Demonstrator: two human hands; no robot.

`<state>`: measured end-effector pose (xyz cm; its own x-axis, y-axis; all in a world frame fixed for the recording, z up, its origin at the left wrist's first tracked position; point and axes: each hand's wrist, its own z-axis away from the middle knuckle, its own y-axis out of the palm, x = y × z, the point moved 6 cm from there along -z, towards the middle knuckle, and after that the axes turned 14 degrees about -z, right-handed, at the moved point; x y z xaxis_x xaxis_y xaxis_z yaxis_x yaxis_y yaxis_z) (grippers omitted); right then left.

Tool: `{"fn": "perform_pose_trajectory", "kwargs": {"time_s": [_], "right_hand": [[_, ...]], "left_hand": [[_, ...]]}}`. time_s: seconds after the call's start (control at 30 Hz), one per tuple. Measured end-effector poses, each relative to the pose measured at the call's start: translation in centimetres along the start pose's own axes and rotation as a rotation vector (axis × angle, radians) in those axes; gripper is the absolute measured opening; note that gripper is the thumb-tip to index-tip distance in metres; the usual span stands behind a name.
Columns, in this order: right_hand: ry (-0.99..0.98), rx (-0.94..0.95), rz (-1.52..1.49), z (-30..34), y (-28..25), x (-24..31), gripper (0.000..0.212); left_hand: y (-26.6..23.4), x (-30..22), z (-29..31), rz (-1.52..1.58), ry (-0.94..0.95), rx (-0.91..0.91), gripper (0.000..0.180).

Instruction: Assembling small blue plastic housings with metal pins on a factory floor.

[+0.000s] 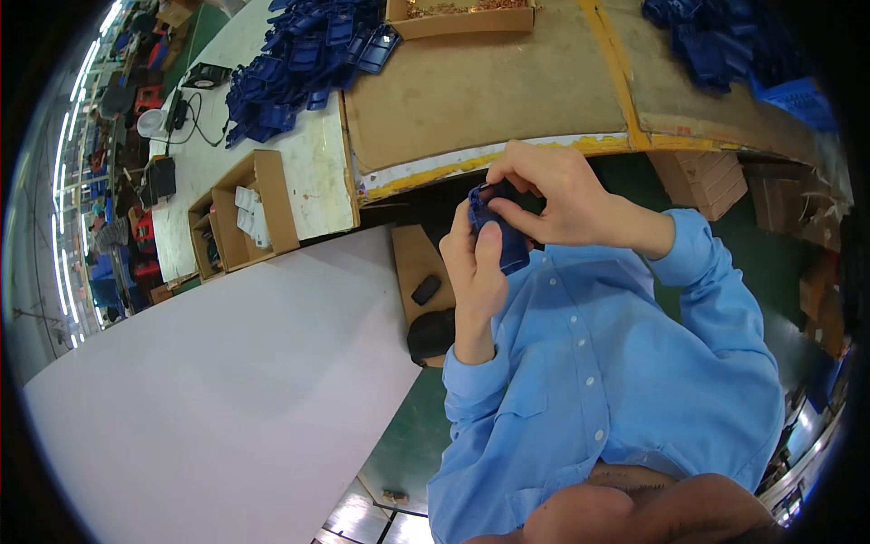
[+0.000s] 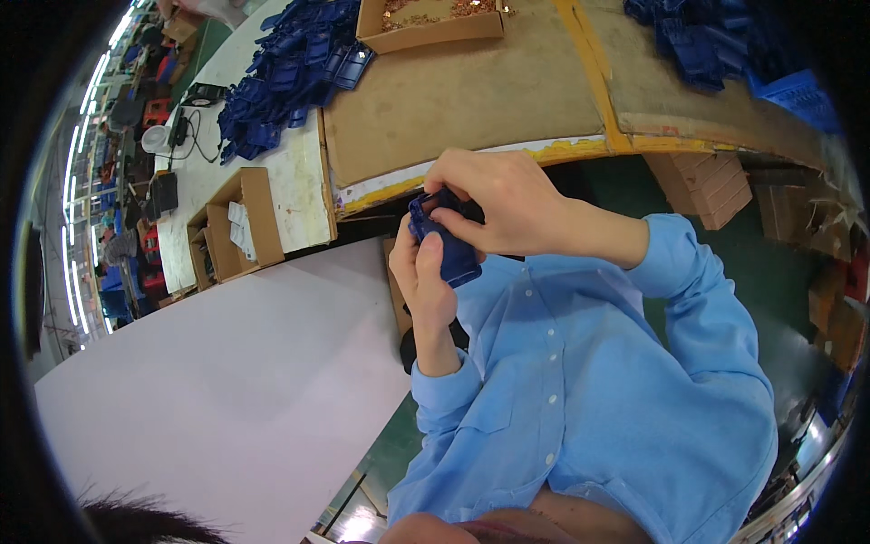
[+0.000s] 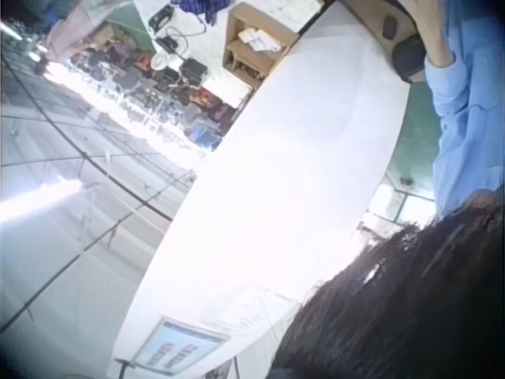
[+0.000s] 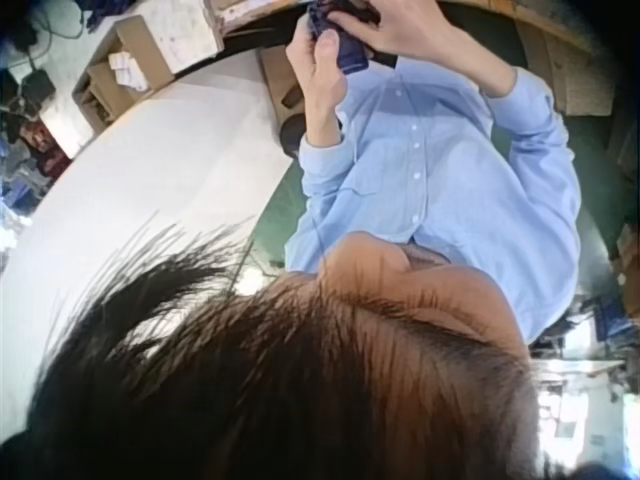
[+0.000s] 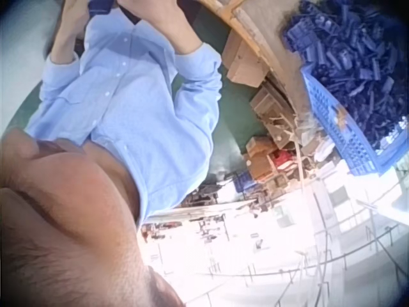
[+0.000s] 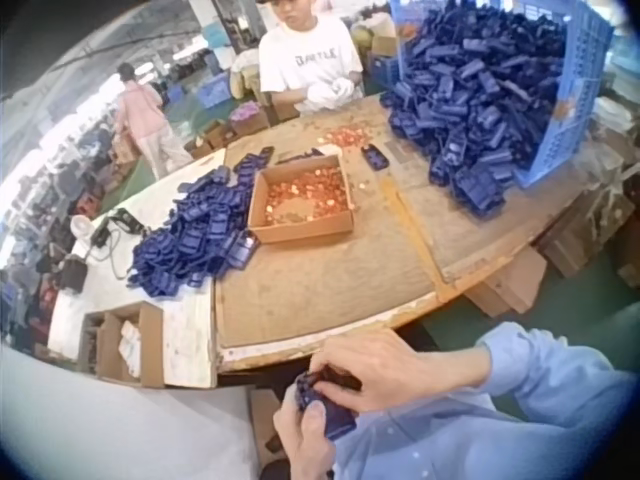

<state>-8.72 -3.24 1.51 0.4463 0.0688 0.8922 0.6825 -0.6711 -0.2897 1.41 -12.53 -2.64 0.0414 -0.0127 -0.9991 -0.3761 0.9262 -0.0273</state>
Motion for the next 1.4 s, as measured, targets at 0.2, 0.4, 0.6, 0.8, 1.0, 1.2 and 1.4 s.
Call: {"fn": "perform_pose_trajectory", "kwargs": {"time_s": [0.2, 0.4, 0.6, 0.8, 1.0, 1.2, 1.4], "right_hand": [[0.263, 0.064, -0.099, -0.2, -0.5, -1.3, 0.024], [0.239, 0.156, -0.072, -0.3, -0.3, -1.5, 0.017], [0.214, 0.194, -0.031, -0.2, -0.4, -1.6, 0.016], [0.171, 0.164, -0.02, 0.2, -0.8, -1.7, 0.017], [0.184, 0.131, -0.07, 0.6, -1.4, -2.3, 0.018], [0.179, 0.167, -0.093, 0.8, -1.8, -2.5, 0.018], [0.208, 0.179, -0.098, 0.9, -1.5, -2.8, 0.019]], "left_hand": [[-0.2, 1.3, -0.6, -0.388, -0.019, -0.004, 0.027], [0.3, 0.8, -0.8, -0.444, -0.048, 0.011, 0.024], [0.4, 0.8, -0.9, -0.576, 0.02, 0.021, 0.024], [0.9, 0.8, -1.0, -0.528, -0.008, 0.029, 0.022], [1.3, 1.0, -1.4, -0.45, -0.077, 0.053, 0.025], [1.6, 1.4, -1.0, -0.39, -0.088, 0.095, 0.025], [1.8, 1.3, -0.9, -0.371, -0.111, 0.108, 0.023]]}}
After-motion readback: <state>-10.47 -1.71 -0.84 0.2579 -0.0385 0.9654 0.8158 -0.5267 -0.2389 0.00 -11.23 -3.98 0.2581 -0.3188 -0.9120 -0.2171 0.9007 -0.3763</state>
